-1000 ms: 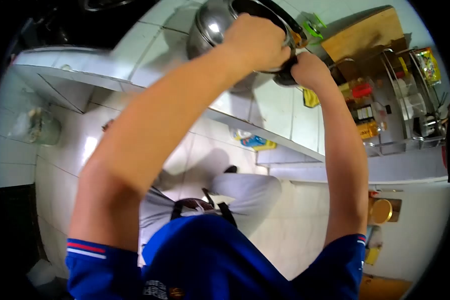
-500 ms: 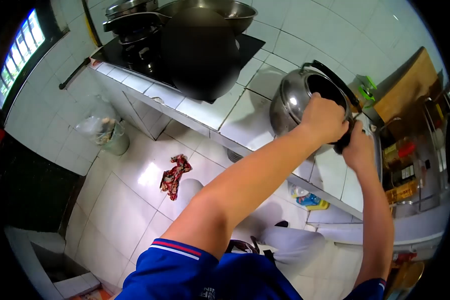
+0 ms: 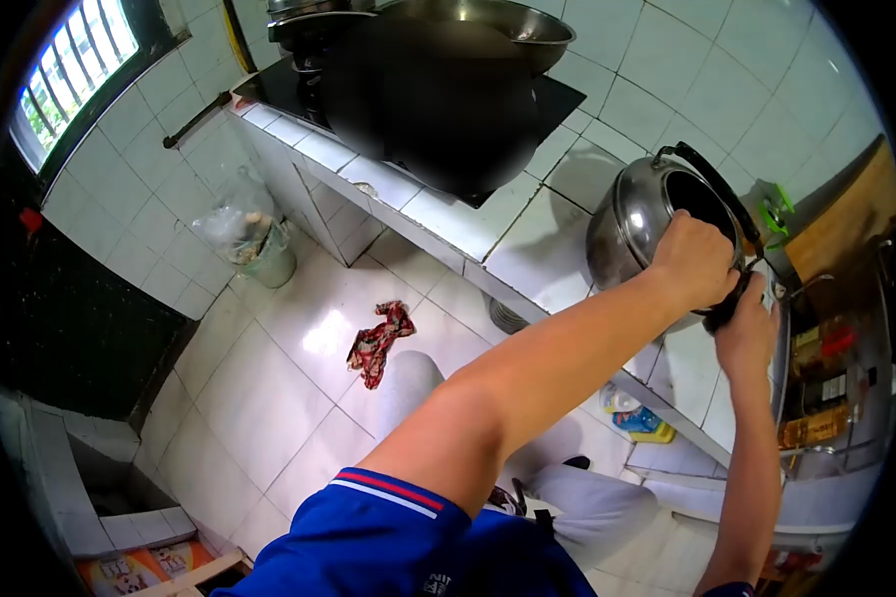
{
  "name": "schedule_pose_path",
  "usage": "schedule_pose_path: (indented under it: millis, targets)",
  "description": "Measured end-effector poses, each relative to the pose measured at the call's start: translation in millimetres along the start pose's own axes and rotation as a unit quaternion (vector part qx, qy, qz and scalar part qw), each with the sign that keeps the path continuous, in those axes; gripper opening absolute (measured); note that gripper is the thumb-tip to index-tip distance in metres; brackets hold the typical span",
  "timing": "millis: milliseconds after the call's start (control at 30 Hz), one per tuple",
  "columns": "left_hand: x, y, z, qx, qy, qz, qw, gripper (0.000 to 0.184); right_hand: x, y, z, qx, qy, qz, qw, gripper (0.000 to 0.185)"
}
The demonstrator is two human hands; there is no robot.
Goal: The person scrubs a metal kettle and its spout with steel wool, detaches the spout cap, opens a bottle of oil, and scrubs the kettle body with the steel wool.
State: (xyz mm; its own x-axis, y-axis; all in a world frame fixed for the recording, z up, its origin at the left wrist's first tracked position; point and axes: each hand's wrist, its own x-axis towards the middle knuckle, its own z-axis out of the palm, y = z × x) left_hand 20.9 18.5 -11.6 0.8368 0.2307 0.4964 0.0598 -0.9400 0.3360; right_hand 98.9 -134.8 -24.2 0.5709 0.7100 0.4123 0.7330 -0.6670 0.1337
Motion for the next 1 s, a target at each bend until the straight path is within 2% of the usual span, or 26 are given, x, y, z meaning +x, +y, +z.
schedule_pose_path:
  millis: [67,133,233,267,367,433,533,667,733,933,1000]
  targets:
    - [-1,0,8,0.009,0.044,-0.012,0.999,0.039,24,23,13,0.021,-0.018,0.013,1.0,0.061]
    - [-1,0,9,0.007,0.036,-0.019,0.999,0.039,37,23,11,0.034,-0.025,0.023,0.999,0.047]
    - [2,1,2,0.004,0.022,-0.025,0.999,0.04,31,17,5,0.012,-0.048,0.031,0.998,0.057]
    - [2,-1,-1,0.004,0.014,-0.011,1.0,0.04,26,10,-11,0.007,-0.112,0.053,0.992,0.049]
    - [1,0,1,-0.001,-0.003,0.001,1.0,0.041,18,13,-9,0.032,-0.076,0.032,0.996,0.042]
    - [0,2,1,0.002,-0.005,-0.018,1.0,0.042,35,22,4,0.057,-0.075,0.045,0.995,0.044]
    - [1,1,-4,-0.009,-0.017,-0.03,0.999,0.043,48,28,17,-0.03,-0.103,0.049,0.993,0.052]
    - [2,-3,-6,0.004,-0.014,-0.018,1.0,0.042,35,29,-15,0.078,-0.088,0.006,0.993,0.036]
    - [3,-3,-6,0.001,-0.02,-0.027,0.999,0.04,30,17,-37,0.101,-0.105,-0.01,0.989,0.037]
    - [2,-5,-4,0.009,-0.017,-0.016,1.0,0.04,25,-4,-34,0.008,-0.158,0.006,0.987,0.043]
    - [2,-4,-1,0.01,-0.014,-0.021,1.0,0.041,31,3,-21,-0.002,-0.107,0.002,0.994,0.043]
